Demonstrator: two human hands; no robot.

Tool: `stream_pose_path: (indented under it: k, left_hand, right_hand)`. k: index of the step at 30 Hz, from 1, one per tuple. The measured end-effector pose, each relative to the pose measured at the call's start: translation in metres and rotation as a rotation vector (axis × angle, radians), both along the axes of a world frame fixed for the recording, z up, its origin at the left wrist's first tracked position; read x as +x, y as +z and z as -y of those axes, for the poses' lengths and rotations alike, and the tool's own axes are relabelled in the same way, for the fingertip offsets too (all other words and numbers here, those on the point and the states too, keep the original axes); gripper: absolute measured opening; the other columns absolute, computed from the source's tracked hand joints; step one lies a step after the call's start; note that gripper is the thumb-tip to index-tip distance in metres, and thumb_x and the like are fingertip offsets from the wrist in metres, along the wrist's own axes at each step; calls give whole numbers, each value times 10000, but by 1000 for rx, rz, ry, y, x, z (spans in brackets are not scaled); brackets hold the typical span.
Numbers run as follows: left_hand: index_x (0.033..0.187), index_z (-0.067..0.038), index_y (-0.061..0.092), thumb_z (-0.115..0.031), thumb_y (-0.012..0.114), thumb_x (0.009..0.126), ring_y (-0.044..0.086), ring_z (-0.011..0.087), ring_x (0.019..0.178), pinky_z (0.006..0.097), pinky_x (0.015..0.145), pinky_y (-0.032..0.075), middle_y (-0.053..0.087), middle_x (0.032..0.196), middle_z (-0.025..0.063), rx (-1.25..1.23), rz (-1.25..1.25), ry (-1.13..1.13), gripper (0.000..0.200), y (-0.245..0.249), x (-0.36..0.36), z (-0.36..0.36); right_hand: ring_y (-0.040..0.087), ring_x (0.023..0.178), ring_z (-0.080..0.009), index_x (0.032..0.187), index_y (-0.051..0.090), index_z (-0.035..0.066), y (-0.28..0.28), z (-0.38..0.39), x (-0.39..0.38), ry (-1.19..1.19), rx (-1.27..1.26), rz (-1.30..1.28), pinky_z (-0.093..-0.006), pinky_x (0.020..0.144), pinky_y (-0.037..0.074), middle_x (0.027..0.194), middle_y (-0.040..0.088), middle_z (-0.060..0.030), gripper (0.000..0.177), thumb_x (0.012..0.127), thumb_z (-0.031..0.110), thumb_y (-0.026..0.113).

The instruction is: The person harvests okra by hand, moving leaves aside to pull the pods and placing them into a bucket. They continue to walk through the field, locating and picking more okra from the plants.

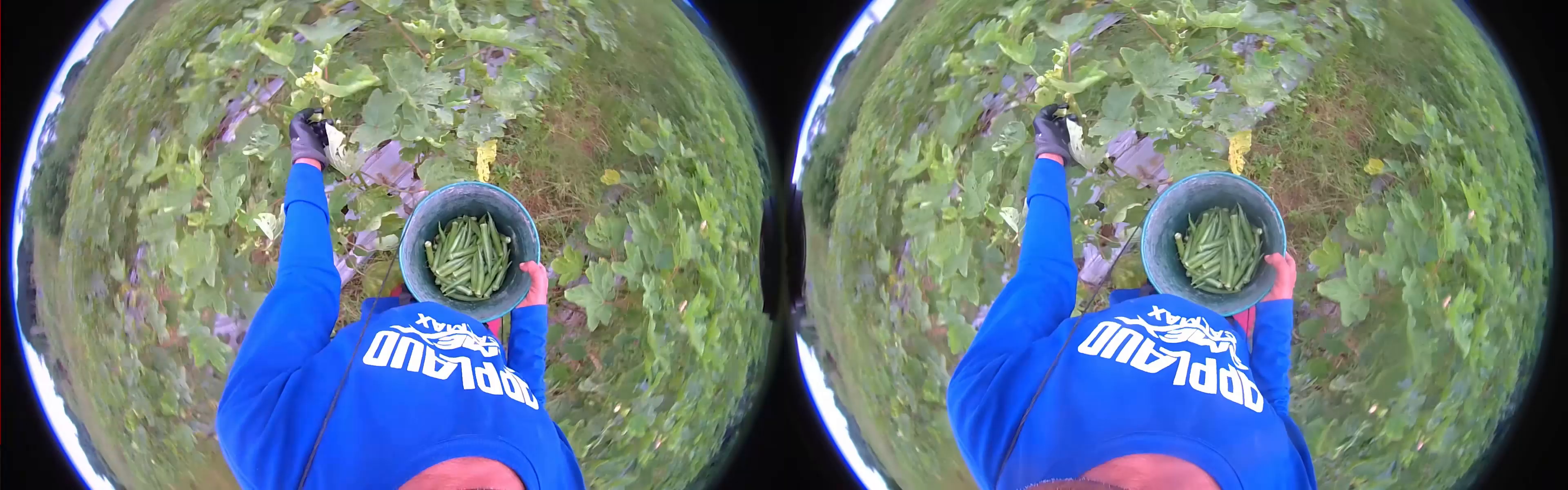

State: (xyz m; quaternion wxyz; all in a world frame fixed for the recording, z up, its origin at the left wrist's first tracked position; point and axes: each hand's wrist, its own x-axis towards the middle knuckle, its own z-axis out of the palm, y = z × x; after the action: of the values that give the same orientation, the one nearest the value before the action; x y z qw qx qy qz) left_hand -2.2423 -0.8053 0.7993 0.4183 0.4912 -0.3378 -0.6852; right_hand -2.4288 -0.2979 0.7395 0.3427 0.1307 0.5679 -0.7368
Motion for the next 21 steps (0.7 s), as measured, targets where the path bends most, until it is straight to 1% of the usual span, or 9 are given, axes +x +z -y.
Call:
stream_pose_path:
  k: [5,6,7,10,11,12,13,15,21]
  left_hand:
    - [935,-26,635,-305,441,829,602,293,647,386,661,499,651,794,143,9,-14,86,356,1,43,-81]
    - [835,-85,635,-371,427,818,505,286,518,370,551,465,591,653,109,149,-79,234,354,-14,48,-95]
    - [820,-99,608,-421,403,810,408,243,453,336,466,406,537,609,69,325,-30,-10,382,3,58,-118]
    - [1168,-100,556,-219,534,916,632,198,717,331,551,515,645,887,101,17,-80,-90,280,-105,143,-175]
    - [1114,-85,527,-326,432,921,606,296,643,319,485,477,619,879,127,230,-220,350,323,-68,111,-204]
    - [1009,-56,561,-275,465,875,585,288,590,332,467,464,622,850,158,-5,-73,676,275,-11,88,-256]
    - [846,-50,545,-242,465,827,511,250,487,318,419,411,578,708,153,424,-585,200,209,45,112,-268]
    - [740,-56,511,-309,447,810,390,187,377,277,366,338,493,568,90,375,-623,76,270,97,94,-294]
    - [838,-18,576,-306,516,833,519,119,504,224,432,394,542,627,61,-1,355,-104,294,190,8,-323]
  right_hand:
    - [564,885,-211,1053,525,26,-11,-4,-61,160,-49,49,-347,811,472,944,564,-71,354,742,169,617]
    - [564,885,-211,1053,525,26,-8,2,-75,200,-50,59,-347,811,472,944,564,-71,354,742,169,617]
    - [565,890,-214,1055,519,23,-6,9,-89,205,-42,116,-357,806,478,947,566,-76,358,739,163,613]
    - [563,883,-212,1055,511,22,-2,31,-104,268,-6,200,-367,799,482,954,565,-81,363,734,160,610]
    - [560,872,-207,1052,509,24,-3,44,-108,297,5,221,-367,796,482,956,562,-81,364,732,164,612]
    - [556,876,-201,1036,519,31,6,36,-98,363,-11,222,-355,813,471,961,550,-79,332,746,171,603]
    - [556,876,-201,1036,519,31,5,41,-99,386,-12,228,-355,813,471,961,550,-79,332,746,171,603]
    - [563,914,-204,1017,530,33,0,46,-106,454,-28,237,-345,844,460,966,544,-83,296,754,157,585]
    - [595,887,-222,896,556,62,-6,84,-118,678,-41,142,-379,823,487,938,609,-93,191,738,164,587]
